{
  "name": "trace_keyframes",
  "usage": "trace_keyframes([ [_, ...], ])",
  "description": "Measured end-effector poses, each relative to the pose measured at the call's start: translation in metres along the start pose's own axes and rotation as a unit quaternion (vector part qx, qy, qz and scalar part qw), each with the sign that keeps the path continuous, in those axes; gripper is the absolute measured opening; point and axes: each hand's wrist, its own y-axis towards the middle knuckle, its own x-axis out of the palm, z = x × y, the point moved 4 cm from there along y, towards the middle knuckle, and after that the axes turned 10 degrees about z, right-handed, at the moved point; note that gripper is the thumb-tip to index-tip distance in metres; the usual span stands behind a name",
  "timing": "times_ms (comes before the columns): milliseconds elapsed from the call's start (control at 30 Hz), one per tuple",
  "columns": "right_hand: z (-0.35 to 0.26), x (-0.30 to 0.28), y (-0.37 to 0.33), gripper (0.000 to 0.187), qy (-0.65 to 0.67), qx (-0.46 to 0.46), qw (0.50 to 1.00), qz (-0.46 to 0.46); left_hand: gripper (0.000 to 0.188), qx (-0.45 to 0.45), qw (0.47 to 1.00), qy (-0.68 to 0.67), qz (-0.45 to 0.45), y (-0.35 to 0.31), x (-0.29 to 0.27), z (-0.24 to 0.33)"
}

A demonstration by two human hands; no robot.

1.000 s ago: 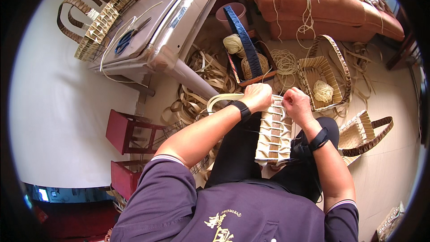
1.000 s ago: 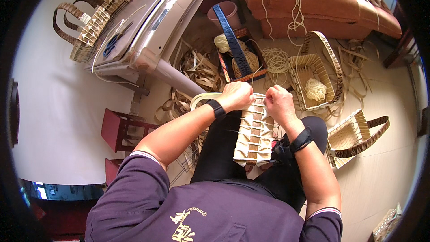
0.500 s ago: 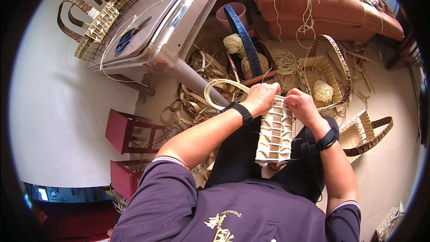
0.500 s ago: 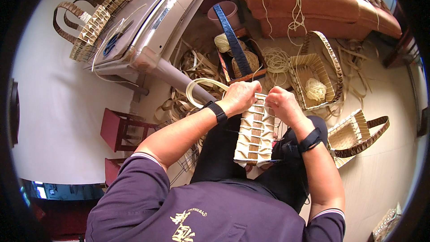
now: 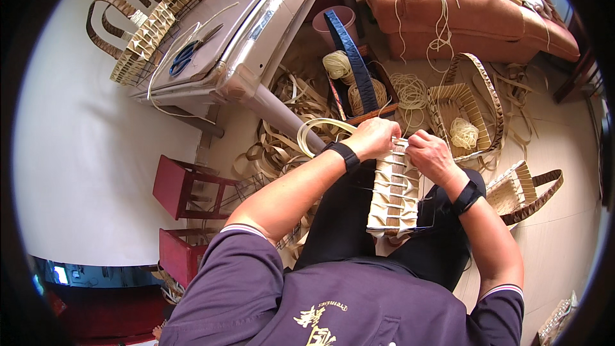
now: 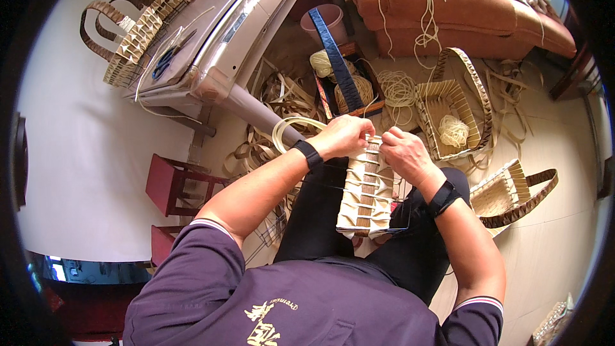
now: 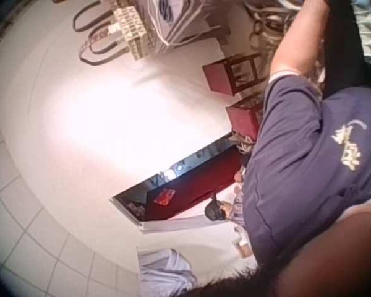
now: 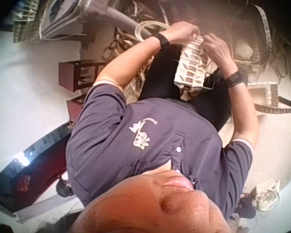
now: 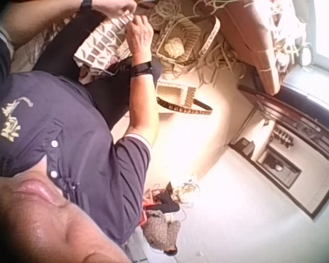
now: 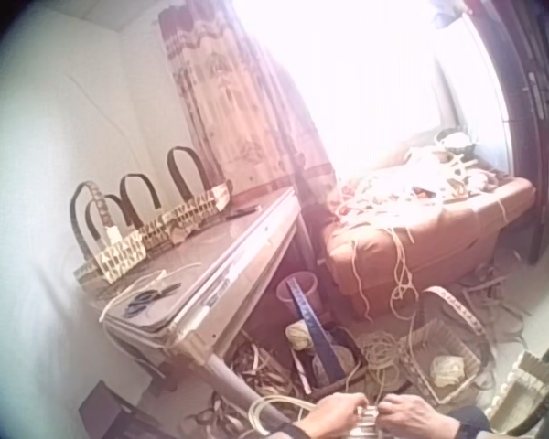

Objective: The person weaves strips of bamboo together by hand to construct the body of a basket.

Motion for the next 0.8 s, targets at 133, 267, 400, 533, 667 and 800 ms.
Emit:
trace_keyframes([
  [133, 0.0, -0.024, -0.022, 0.013, -0.028, 0.07, 0.996, 0.045, 0.053, -0.021, 0.998, -0.024, -0.056, -0.007, -0.048, -0.01],
  [267, 0.008, -0.069, -0.048, 0.015, -0.093, 0.099, 0.985, 0.109, 0.076, -0.142, 0.99, 0.002, 0.016, -0.046, -0.083, -0.065],
  [400, 0.021, -0.118, -0.088, 0.017, -0.123, 0.164, 0.963, 0.173, 0.096, -0.284, 0.954, -0.081, -0.041, -0.083, -0.077, -0.099],
  [533, 0.03, -0.156, -0.141, 0.017, -0.136, 0.247, 0.948, 0.146, 0.082, -0.34, 0.894, -0.278, -0.084, -0.085, -0.052, -0.079],
  [667, 0.047, -0.18, -0.19, 0.015, -0.159, 0.31, 0.924, 0.156, 0.068, -0.212, 0.94, -0.263, 0.038, -0.063, -0.037, -0.072],
  [800, 0.05, -0.199, -0.224, 0.015, -0.147, 0.312, 0.915, 0.211, 0.07, -0.22, 0.946, -0.229, 0.065, -0.036, -0.031, -0.041],
])
